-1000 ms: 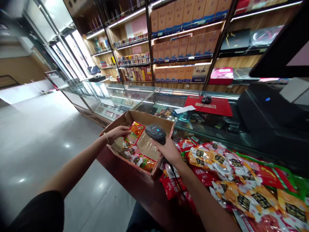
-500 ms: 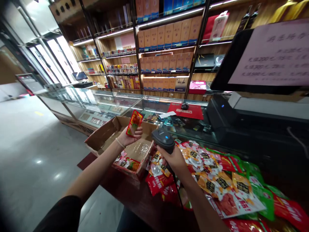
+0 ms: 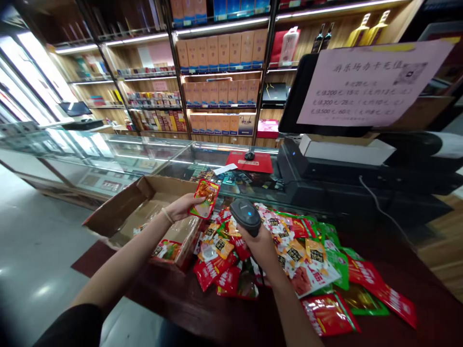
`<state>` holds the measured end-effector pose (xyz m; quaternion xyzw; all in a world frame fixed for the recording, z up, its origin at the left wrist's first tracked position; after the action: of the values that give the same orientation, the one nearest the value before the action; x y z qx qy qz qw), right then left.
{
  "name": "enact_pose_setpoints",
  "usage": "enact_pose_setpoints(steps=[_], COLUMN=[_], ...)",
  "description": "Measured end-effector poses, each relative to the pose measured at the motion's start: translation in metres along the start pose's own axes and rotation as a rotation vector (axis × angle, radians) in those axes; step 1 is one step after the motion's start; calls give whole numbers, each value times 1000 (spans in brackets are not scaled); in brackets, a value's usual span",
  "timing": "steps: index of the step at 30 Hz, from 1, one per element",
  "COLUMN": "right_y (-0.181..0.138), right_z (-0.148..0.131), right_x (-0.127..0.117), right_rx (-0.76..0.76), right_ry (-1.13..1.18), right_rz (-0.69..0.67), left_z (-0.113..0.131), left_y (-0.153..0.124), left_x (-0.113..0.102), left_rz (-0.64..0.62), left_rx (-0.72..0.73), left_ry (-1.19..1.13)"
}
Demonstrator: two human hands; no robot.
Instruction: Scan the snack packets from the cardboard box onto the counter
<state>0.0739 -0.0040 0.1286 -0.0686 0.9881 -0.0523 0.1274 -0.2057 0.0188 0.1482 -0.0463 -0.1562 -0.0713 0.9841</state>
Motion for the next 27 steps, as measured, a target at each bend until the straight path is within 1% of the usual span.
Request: enact_pose_setpoints(steps=[2, 3, 5, 7, 10, 13, 16, 18, 20, 22, 24, 27], right_y=[3, 4, 6, 5, 3, -2, -8, -13, -18, -22, -28, -38], right_z=[7, 10, 12, 11, 7, 2, 1, 4, 9, 16, 24, 38], right_x=[-1, 0, 3, 6, 7, 4, -3, -13, -27, -46, -69, -106], right_rx=[-11, -16, -31, -49, -56, -24, 34, 66, 94, 124, 148, 187], right_ry=[-18, -26, -36, -47, -69, -42, 18, 56, 93, 115, 130, 203], right_rz=[-2, -5, -10, -21, -46, -68, -79, -71, -49, 3, 81, 212], left_z=[-5, -6, -6, -6, -5, -5, -5, -4, -1, 2, 4, 1], left_y=[3, 4, 5, 6, 6, 4, 1, -1, 2, 10, 22, 44], left_x=[-5, -7, -8, -8, -6, -4, -1, 5, 15, 32, 55, 102], left_rz=[91, 117, 132, 124, 112, 98, 87, 85, 56, -14, -108, -223], left_rx=[45, 67, 98, 106, 97, 93, 95, 111, 166, 239, 302, 413], left_ry=[264, 387, 577, 682, 715, 695, 667, 652, 665, 723, 829, 1025])
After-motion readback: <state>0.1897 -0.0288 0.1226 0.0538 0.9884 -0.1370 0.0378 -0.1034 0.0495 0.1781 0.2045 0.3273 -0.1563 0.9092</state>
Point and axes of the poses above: each hand's wrist, its own y-axis towards the middle knuckle, its own x-axis out of the palm, z = x × y, the point moved 2 cm from there along y, towards the middle knuckle, and after that the axes turned 10 degrees about x, right-handed, at the moved point
